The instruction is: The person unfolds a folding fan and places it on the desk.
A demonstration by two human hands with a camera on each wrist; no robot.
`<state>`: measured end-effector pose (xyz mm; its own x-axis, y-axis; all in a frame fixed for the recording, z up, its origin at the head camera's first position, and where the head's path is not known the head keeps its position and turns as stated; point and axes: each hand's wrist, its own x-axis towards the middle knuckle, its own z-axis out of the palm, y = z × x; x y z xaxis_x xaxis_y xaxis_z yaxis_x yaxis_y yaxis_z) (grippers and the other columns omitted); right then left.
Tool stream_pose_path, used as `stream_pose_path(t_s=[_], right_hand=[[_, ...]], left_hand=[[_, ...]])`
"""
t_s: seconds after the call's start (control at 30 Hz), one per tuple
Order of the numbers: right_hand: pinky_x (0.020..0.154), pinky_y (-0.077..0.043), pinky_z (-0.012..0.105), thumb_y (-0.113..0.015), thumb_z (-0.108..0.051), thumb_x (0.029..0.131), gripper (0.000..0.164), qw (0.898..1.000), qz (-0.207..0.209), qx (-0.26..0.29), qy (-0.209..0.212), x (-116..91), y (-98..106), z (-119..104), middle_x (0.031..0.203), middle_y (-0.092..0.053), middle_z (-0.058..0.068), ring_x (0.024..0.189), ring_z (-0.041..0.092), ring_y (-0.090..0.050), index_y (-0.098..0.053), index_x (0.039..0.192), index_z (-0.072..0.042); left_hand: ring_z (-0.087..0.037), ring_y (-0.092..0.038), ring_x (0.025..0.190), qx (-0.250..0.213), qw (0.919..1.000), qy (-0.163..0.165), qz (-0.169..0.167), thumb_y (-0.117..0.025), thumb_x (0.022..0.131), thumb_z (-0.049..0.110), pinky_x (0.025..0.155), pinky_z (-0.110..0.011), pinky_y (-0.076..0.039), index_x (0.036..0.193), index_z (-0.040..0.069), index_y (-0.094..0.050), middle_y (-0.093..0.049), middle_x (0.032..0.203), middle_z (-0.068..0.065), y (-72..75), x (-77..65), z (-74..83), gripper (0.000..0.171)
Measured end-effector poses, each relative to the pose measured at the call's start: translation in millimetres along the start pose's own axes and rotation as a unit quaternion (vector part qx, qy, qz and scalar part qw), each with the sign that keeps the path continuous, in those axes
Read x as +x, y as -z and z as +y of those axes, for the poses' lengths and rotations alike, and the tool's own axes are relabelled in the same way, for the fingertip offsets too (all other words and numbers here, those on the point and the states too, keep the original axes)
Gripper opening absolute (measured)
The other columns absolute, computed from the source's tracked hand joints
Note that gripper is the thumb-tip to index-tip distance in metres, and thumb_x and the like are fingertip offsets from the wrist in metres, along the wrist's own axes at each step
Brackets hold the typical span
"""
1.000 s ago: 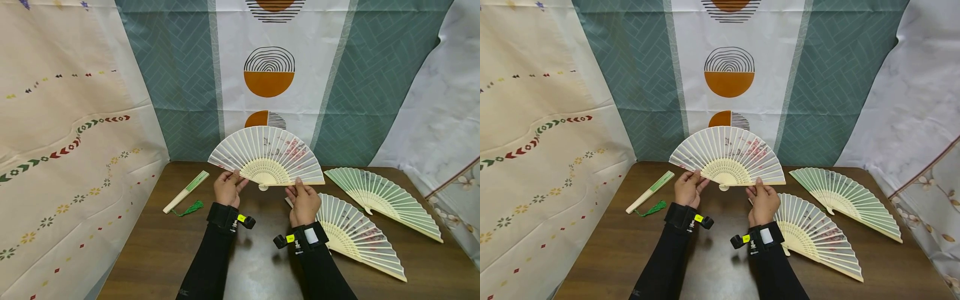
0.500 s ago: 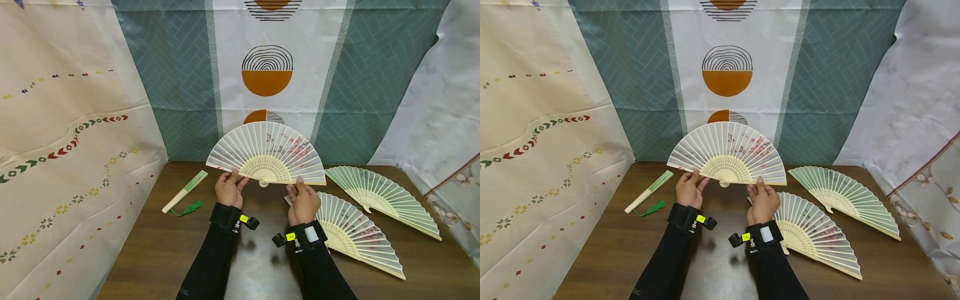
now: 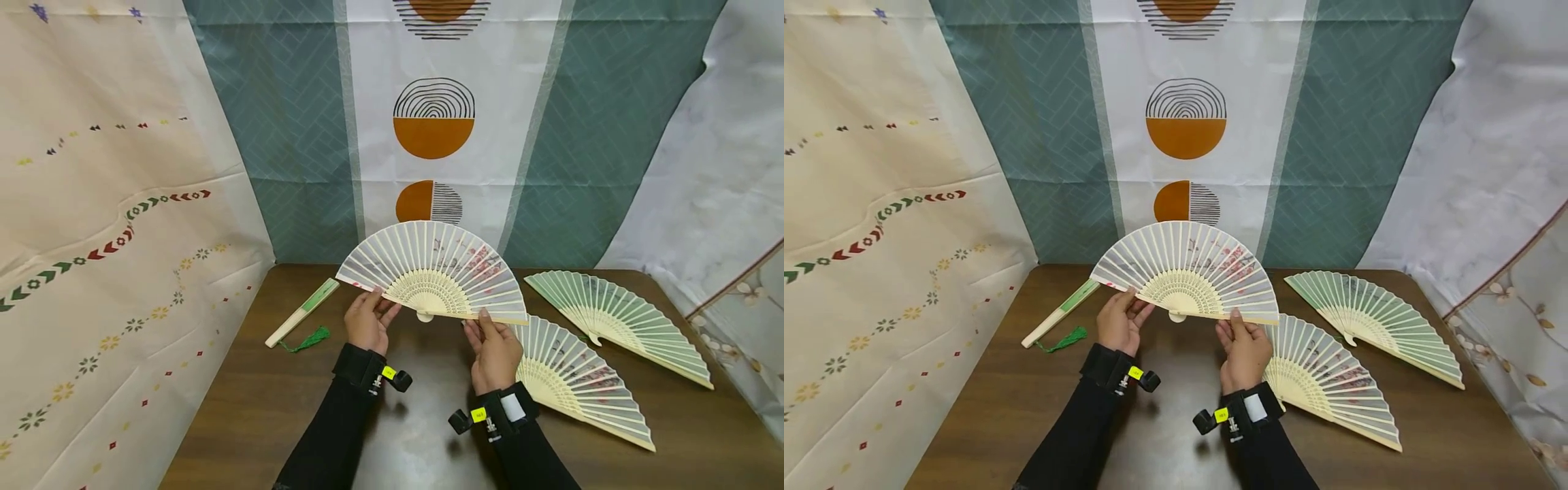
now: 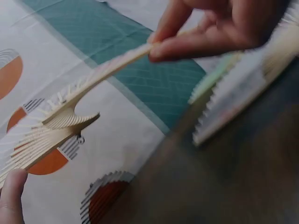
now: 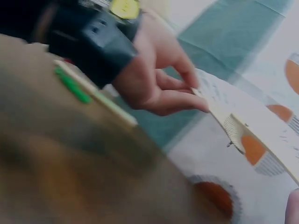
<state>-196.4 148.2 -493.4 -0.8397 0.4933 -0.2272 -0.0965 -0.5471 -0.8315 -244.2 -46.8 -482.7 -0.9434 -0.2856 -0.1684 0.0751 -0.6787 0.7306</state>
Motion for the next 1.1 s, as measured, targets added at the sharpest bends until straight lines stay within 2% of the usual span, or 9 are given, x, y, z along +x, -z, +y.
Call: stream_pose_path(t_s=[0.13,0.27,0.47,0.6,0.73,0.8,0.97,1.1], right_hand=[[0.085,-0.071,0.021,-0.075,-0.021,0.112,0.027,0.998,-0.036,-0.031,-0.040,-31,26,6,0.093,-0.080,-0.003,0.086,0.006,-0.083,-0.068,0.125,0.002],[0.087,-0.071,0.021,-0.068,-0.021,0.117,0.029,0.992,-0.057,-0.062,-0.092,-62,52,10,0.093,-0.078,-0.003,0.089,0.006,-0.083,-0.065,0.130,0.005],[0.089,-0.071,0.021,-0.057,-0.028,0.122,0.044,0.975,-0.085,-0.119,-0.166,-102,83,12,0.100,-0.077,-0.003,0.094,0.006,-0.083,-0.057,0.144,0.010],[0.094,-0.071,0.024,-0.051,-0.028,0.124,0.050,0.963,-0.108,-0.135,-0.205,-124,101,13,0.108,-0.075,0.000,0.099,0.006,-0.081,-0.047,0.156,0.011],[0.097,-0.072,0.027,-0.046,-0.025,0.125,0.050,0.957,-0.125,-0.132,-0.225,-135,114,16,0.110,-0.075,0.002,0.100,0.008,-0.081,-0.043,0.157,0.012],[0.095,-0.072,0.028,-0.047,-0.025,0.124,0.044,0.957,-0.123,-0.126,-0.230,-139,118,16,0.108,-0.076,0.002,0.098,0.009,-0.082,-0.049,0.149,0.012],[0.092,-0.073,0.028,-0.051,-0.025,0.124,0.028,0.958,-0.119,-0.111,-0.236,-141,123,14,0.105,-0.078,0.000,0.096,0.010,-0.083,-0.060,0.124,0.001],[0.092,-0.073,0.029,-0.050,-0.025,0.124,0.027,0.959,-0.118,-0.103,-0.236,-141,127,13,0.105,-0.078,0.001,0.097,0.010,-0.083,-0.059,0.123,0.001]], left_hand=[[-0.018,-0.075,0.089,0.070,0.9970,0.008,-0.031,-0.064,0.116,0.008,0.081,-0.032,-0.075,0.096,0.004,-0.069,-0.071,0.096,-0.006,25.7,-14.2,6.0,0.022],[-0.015,-0.073,0.088,0.146,0.9871,0.048,-0.045,-0.063,0.117,0.007,0.081,-0.029,-0.074,0.101,0.003,-0.068,-0.070,0.097,-0.004,52.6,-30.8,15.2,0.016],[-0.011,-0.075,0.082,0.213,0.9714,0.093,-0.049,-0.068,0.113,0.004,0.076,-0.027,-0.073,0.107,-0.004,-0.069,-0.073,0.094,-0.001,88.8,-53.4,23.7,0.010],[-0.011,-0.077,0.079,0.255,0.9590,0.113,-0.052,-0.069,0.112,0.003,0.074,-0.027,-0.073,0.120,-0.012,-0.068,-0.077,0.092,-0.003,106.0,-69.3,28.2,0.017],[-0.011,-0.078,0.076,0.286,0.9476,0.133,-0.054,-0.070,0.112,0.004,0.070,-0.029,-0.073,0.127,-0.014,-0.066,-0.080,0.094,-0.006,112.9,-76.7,31.1,0.024],[-0.012,-0.079,0.077,0.299,0.9421,0.142,-0.056,-0.071,0.111,0.004,0.069,-0.031,-0.073,0.127,-0.014,-0.066,-0.081,0.096,-0.007,114.1,-79.9,32.5,0.024],[-0.014,-0.081,0.078,0.330,0.9286,0.156,-0.065,-0.072,0.111,0.004,0.069,-0.033,-0.074,0.124,-0.014,-0.070,-0.083,0.096,-0.009,112.9,-81.4,34.2,0.023],[-0.014,-0.081,0.077,0.353,0.9176,0.165,-0.076,-0.074,0.110,0.005,0.067,-0.031,-0.073,0.123,-0.013,-0.071,-0.082,0.091,-0.007,110.7,-78.2,32.0,0.022]])
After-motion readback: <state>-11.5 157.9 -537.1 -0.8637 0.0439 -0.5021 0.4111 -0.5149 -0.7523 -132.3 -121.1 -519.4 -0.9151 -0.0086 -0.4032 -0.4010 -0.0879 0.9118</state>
